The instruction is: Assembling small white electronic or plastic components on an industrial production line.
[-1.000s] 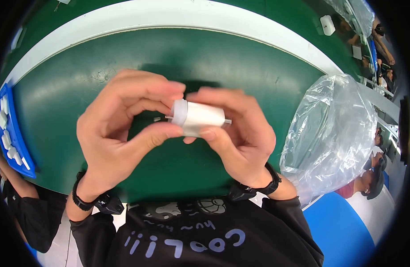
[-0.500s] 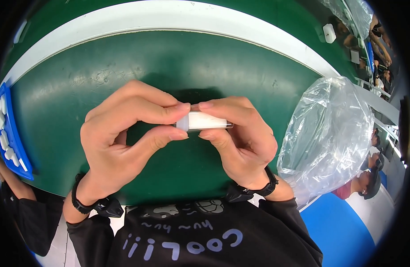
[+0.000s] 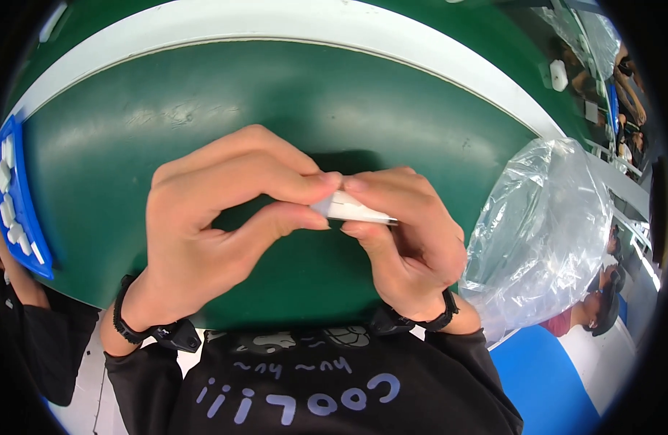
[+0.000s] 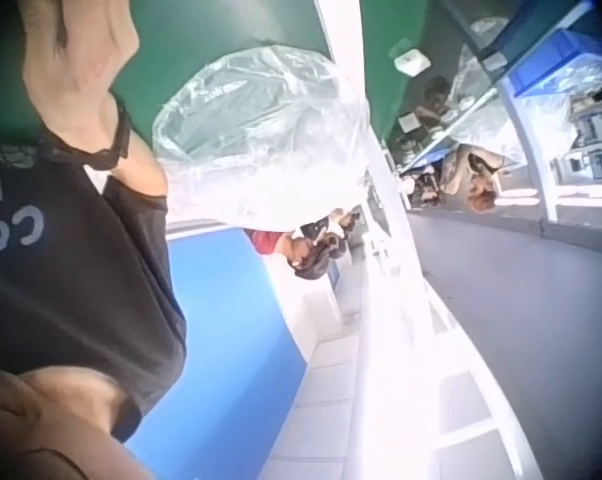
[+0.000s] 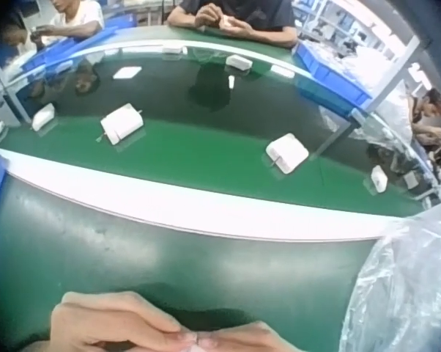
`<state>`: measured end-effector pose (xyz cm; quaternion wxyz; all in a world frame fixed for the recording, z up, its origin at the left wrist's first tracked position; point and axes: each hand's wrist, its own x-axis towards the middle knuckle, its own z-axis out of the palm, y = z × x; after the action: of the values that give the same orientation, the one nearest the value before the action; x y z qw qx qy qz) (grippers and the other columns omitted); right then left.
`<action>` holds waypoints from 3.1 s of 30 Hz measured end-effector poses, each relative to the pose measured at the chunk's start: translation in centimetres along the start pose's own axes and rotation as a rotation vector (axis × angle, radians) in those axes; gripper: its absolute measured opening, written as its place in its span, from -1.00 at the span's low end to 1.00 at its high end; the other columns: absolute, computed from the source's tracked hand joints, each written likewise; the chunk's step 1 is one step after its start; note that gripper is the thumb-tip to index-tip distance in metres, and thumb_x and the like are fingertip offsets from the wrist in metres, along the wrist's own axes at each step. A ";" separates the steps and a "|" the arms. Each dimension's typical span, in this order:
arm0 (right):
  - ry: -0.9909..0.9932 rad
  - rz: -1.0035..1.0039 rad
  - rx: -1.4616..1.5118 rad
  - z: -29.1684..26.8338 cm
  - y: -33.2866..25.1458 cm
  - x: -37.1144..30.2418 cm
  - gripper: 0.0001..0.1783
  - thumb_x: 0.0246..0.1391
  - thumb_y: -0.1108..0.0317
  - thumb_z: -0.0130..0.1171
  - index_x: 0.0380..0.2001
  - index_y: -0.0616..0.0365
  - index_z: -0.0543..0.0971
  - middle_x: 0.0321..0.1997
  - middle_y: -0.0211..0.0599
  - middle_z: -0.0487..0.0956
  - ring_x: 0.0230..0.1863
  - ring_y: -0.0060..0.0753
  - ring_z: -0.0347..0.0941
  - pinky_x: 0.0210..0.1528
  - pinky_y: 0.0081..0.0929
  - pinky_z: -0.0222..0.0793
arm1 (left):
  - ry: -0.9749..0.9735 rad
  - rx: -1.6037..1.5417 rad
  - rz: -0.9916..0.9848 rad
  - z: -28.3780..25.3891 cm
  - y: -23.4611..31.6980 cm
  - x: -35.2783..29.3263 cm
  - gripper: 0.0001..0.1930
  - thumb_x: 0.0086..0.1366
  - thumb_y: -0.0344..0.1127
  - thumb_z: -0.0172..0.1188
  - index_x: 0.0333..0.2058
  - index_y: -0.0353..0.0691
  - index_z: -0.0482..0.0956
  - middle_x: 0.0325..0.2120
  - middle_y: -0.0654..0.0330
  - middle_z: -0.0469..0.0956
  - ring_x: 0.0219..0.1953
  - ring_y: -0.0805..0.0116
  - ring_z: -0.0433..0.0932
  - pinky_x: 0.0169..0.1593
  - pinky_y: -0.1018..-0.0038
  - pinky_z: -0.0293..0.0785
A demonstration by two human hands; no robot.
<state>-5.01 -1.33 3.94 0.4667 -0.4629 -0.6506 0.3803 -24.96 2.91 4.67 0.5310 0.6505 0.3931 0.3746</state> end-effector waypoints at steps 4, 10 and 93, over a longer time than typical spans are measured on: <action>-0.035 0.040 0.031 -0.1 -0.3 -0.8 -0.73 -0.03 0.66 0.31 -0.19 0.41 0.57 -0.19 0.04 0.61 -0.31 -0.15 0.57 -0.32 -0.41 0.49 | -0.033 -0.040 -0.077 -0.2 0.2 -0.1 -0.77 -0.08 -0.56 0.47 -0.38 -0.38 0.68 -0.39 0.07 0.61 -0.38 0.35 0.59 -0.34 0.54 0.50; -0.092 -0.045 -0.010 0.2 -0.1 -0.7 -0.71 0.01 0.61 0.31 -0.15 0.42 0.56 -0.22 0.04 0.61 -0.31 -0.14 0.57 -0.33 -0.39 0.50 | -0.082 0.002 -0.083 -0.7 0.0 -0.2 -0.75 -0.15 -0.56 0.51 -0.42 -0.37 0.67 -0.45 0.11 0.59 -0.44 0.41 0.55 -0.38 0.55 0.44; 0.008 -0.246 0.020 -2.4 1.0 2.7 -0.26 -0.05 0.57 0.36 0.22 0.27 0.31 0.07 -0.18 0.29 -0.22 -0.51 0.46 -0.39 -0.65 0.42 | -0.378 -0.590 0.041 -0.6 0.0 3.6 -0.33 0.32 -0.49 0.18 0.33 -0.23 0.08 0.20 -0.07 0.30 0.12 0.15 0.49 0.09 0.28 0.59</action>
<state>-2.81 1.67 4.33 0.5170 -0.3764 -0.6968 0.3247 -24.00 6.38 5.05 0.7519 0.5347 0.1495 0.3555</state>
